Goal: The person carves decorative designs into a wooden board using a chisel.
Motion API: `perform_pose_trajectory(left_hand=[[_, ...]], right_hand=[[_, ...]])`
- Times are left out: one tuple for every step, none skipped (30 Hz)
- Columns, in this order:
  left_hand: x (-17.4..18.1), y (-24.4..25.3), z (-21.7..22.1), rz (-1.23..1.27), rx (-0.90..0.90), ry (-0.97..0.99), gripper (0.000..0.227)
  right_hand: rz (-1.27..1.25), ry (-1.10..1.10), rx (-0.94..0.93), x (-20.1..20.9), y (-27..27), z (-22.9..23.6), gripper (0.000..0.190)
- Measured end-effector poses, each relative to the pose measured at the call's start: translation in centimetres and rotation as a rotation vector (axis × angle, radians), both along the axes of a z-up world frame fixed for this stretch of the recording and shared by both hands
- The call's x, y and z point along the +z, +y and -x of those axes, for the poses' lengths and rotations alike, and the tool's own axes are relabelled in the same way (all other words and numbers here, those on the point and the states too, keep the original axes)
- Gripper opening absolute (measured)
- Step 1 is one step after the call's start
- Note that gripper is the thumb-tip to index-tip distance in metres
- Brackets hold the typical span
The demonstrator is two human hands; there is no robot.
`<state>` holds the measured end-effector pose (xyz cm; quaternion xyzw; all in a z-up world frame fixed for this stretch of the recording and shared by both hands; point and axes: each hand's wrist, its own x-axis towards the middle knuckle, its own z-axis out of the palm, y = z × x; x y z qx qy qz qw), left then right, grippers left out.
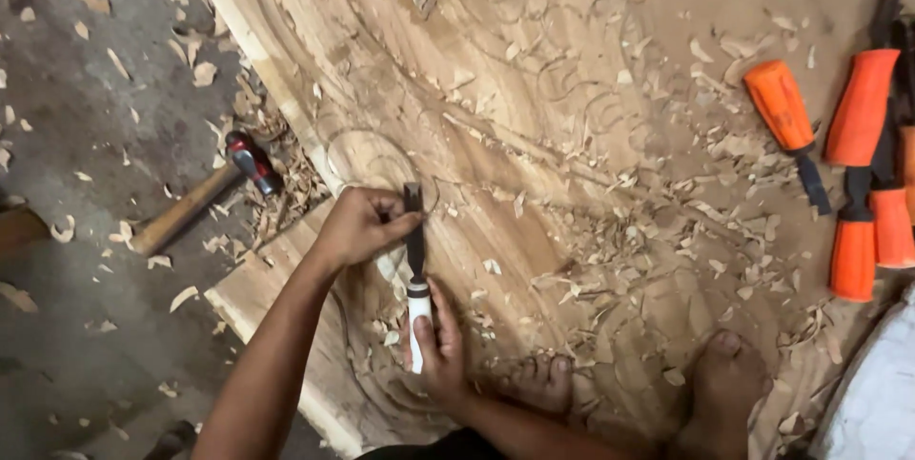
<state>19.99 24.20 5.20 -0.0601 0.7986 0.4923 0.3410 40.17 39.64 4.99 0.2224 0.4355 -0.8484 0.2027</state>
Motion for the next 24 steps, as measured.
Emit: perform_pose_trajectory(left_hand=[[0.5,0.3,0.1,0.002,-0.002,-0.009,0.025],[1.1,0.7,0.2,0.052,-0.057,-0.041,0.025],[1.7,1.0,0.7,0.105,-0.113,-0.063,0.025],[1.9,0.8,0.8,0.109,-0.116,-0.064,0.025],[2.0,0.9,0.9,0.112,-0.090,-0.113,0.021],[2.1,1.0,1.0,0.116,-0.063,-0.162,0.017],[1.7,0.7,1.0,0.115,-0.063,-0.156,0.017],[1.3,0.5,1.0,0.074,-0.060,-0.128,0.023],[0.9,0.3,0.7,0.030,-0.060,-0.110,0.029],[0.9,0.2,0.6,0.027,-0.063,-0.112,0.029],[0.8,0.2,0.8,0.040,-0.082,-0.108,0.029],[0.7,0.2,0.9,0.054,-0.101,-0.103,0.029],[0.6,0.3,0.9,0.050,-0.104,-0.104,0.029],[0.6,0.3,0.9,0.056,-0.109,-0.107,0.029],[0.6,0.2,0.9,0.068,-0.113,-0.107,0.028],[0.8,0.2,1.2,0.069,-0.116,-0.107,0.028],[1.0,0.3,1.3,0.039,-0.006,-0.135,0.024],[1.2,0.4,1.4,0.009,0.104,-0.163,0.020],[0.9,0.1,1.0,0.009,0.105,-0.171,0.020],[0.8,-0.1,0.7,-0.109,0.173,-0.203,0.020],[0.5,-0.4,1.3,-0.225,0.235,-0.213,0.020],[0.0,-0.6,1.4,-0.226,0.230,-0.201,0.020],[-0.4,-0.8,1.2,-0.207,0.078,-0.072,0.022],[-1.1,-1.1,1.0,-0.187,-0.074,0.057,0.024]], right_hand=[[0.002,-0.009,-0.002,0.0,-0.3,-0.4,0.059],[0.018,-0.044,-0.008,0.1,-0.5,-0.9,0.059],[0.036,-0.070,-0.016,0.0,-0.9,-1.0,0.059],[0.040,-0.070,-0.020,0.0,-1.5,-1.1,0.059],[0.022,-0.047,-0.033,-0.1,-1.7,-1.2,0.058],[0.004,-0.024,-0.046,-0.1,-1.9,-1.3,0.058],[0.003,-0.018,-0.046,-0.1,-2.1,-1.2,0.058],[0.025,-0.014,-0.079,-0.1,-2.2,-1.1,0.058],[0.044,-0.019,-0.115,0.2,-2.3,-1.3,0.059],[0.041,-0.021,-0.118,0.8,-2.2,-1.0,0.059],[0.018,-0.068,-0.070,1.4,-2.1,-0.6,0.060],[-0.004,-0.116,-0.023,2.0,-2.0,-0.1,0.060],[-0.007,-0.118,-0.026,1.8,-2.0,-0.3,0.060],[0.003,-0.127,-0.030,1.6,-2.1,-0.5,0.060],[0.019,-0.135,-0.034,1.4,-2.4,-0.6,0.060],[0.021,-0.134,-0.037,1.2,-2.6,0.1,0.060],[-0.052,-0.042,-0.037,1.0,-2.5,0.6,0.058],[-0.126,0.049,-0.037,0.8,-2.5,1.1,0.057],[-0.127,0.041,-0.036,1.6,-2.3,1.0,0.057],[-0.101,-0.011,-0.030,2.4,-2.1,1.0,0.059],[-0.073,-0.042,-0.030,2.7,-2.1,1.9,0.060],[-0.072,-0.029,-0.034,2.2,-2.1,1.4,0.060],[-0.106,-0.016,-0.024,1.9,-2.1,0.8,0.060],[-0.141,-0.003,-0.014,1.4,-2.2,0.1,0.059]])
